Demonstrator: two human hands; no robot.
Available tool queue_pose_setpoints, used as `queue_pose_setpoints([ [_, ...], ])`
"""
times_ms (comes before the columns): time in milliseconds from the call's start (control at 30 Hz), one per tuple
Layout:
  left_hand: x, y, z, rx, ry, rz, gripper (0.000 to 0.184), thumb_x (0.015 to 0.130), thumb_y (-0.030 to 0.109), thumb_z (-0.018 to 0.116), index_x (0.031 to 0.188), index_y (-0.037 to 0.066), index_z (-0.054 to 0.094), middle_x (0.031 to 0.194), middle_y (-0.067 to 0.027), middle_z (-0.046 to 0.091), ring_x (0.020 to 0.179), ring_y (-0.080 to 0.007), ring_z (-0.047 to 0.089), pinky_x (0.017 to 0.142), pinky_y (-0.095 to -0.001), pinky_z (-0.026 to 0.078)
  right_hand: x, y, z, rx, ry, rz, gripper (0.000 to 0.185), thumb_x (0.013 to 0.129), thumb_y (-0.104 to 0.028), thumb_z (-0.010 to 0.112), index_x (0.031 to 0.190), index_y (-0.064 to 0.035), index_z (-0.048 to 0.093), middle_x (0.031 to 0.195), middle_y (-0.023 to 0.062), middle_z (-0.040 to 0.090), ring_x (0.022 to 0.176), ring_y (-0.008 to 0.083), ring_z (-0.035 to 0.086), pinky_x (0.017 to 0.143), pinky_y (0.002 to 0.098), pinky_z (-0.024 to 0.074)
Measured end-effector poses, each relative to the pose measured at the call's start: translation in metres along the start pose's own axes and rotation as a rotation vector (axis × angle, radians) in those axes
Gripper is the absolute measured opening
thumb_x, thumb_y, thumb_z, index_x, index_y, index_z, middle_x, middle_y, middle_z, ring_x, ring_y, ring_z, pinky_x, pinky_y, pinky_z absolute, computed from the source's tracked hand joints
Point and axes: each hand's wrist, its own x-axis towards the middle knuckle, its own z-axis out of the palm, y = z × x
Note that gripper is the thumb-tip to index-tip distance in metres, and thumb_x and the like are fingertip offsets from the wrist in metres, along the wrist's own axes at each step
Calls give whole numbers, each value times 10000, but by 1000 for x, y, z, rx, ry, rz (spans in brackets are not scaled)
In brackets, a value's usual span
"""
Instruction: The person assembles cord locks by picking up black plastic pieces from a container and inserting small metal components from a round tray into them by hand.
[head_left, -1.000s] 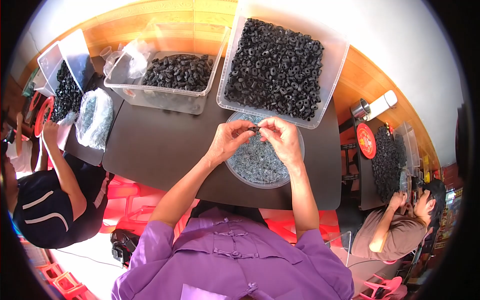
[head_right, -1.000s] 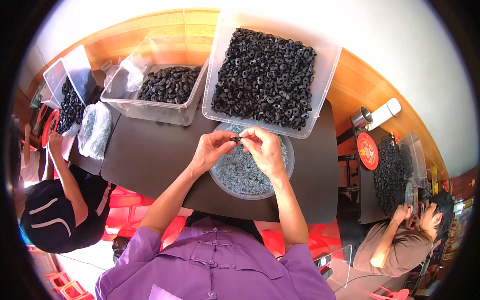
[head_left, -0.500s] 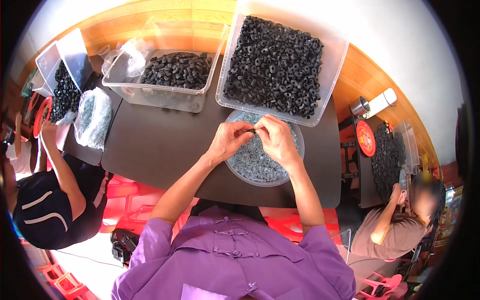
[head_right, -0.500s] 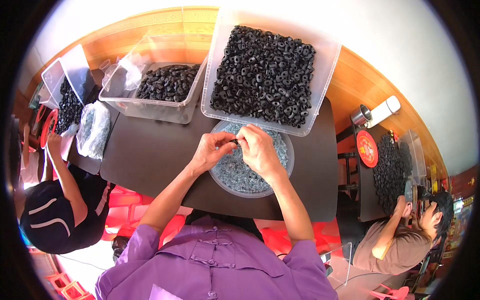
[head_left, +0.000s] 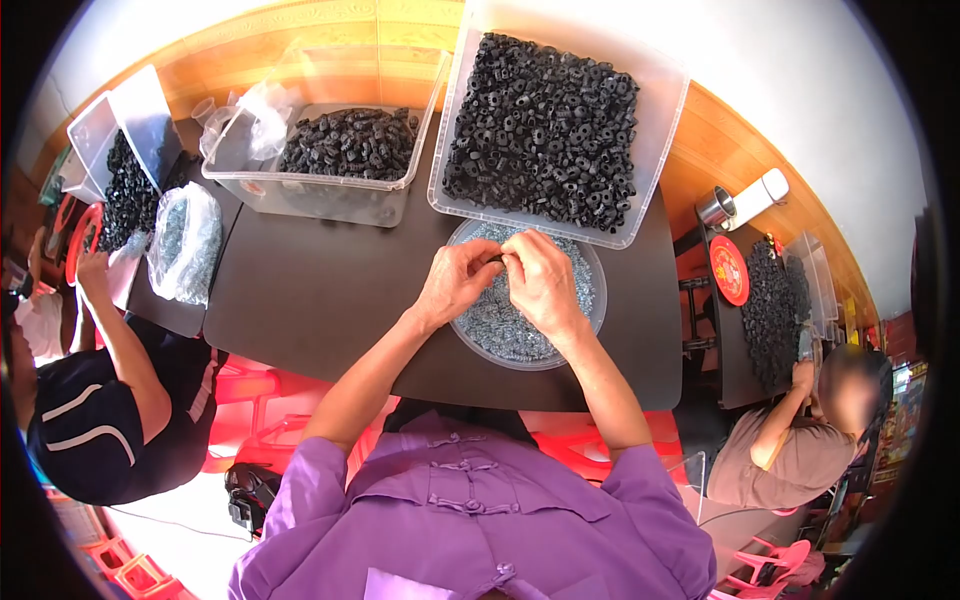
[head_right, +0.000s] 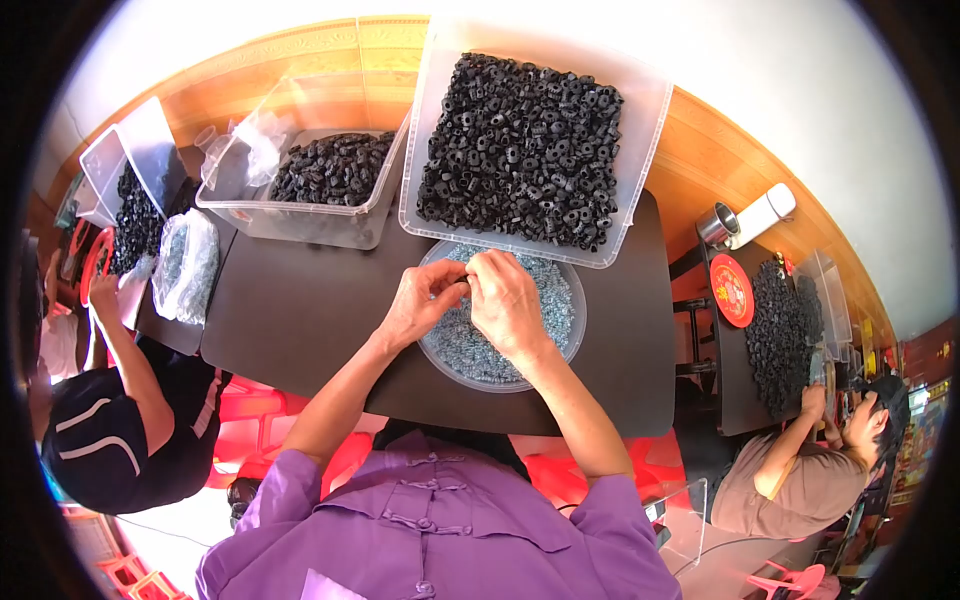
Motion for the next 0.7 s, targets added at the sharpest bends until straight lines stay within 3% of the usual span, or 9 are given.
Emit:
queue_pose_setpoints([
  [67,0,3,0,-21,-8,-26,159,819,52,616,948,-42,616,700,-94,653,589,-133,624,563,-280,494,-4,2,2,200,80,133,142,773,50,655,880,5,574,802,118,610,699,237,635,612,322,509],
  [100,-1,4,-1,-42,-17,-57,161,820,54,612,952,-39,614,709,-92,655,599,-127,623,562,-277,492,-4,-2,-2,290,64,266,233,750,32,674,957,-16,577,804,129,607,734,265,637,629,351,506],
  [200,-1,7,-1,-217,13,-143,165,812,67,618,941,-36,616,719,-90,655,605,-108,606,558,-263,482,-15,1,-7,267,16,233,305,747,13,689,1034,-10,588,865,137,591,781,267,625,650,349,508],
  [300,0,3,-2,-77,-9,-127,187,796,84,634,936,-38,620,725,-89,654,600,-97,582,553,-261,476,-22,-6,-4,-38,-21,59,393,735,-76,713,1077,33,552,946,133,541,881,298,558,698,359,502],
  [433,-1,3,-2,-49,-5,-70,189,790,100,639,919,-39,631,708,-80,651,577,-96,564,553,-262,473,-20,-13,0,-203,-17,42,372,722,-125,733,1021,12,558,883,113,519,833,278,550,669,362,510],
  [700,1,4,-3,-99,-35,-71,209,802,114,631,940,-39,662,680,-98,645,571,-99,566,553,-273,469,-21,-3,2,-213,63,-14,349,675,-124,758,933,6,564,816,100,541,764,266,561,603,358,507],
])
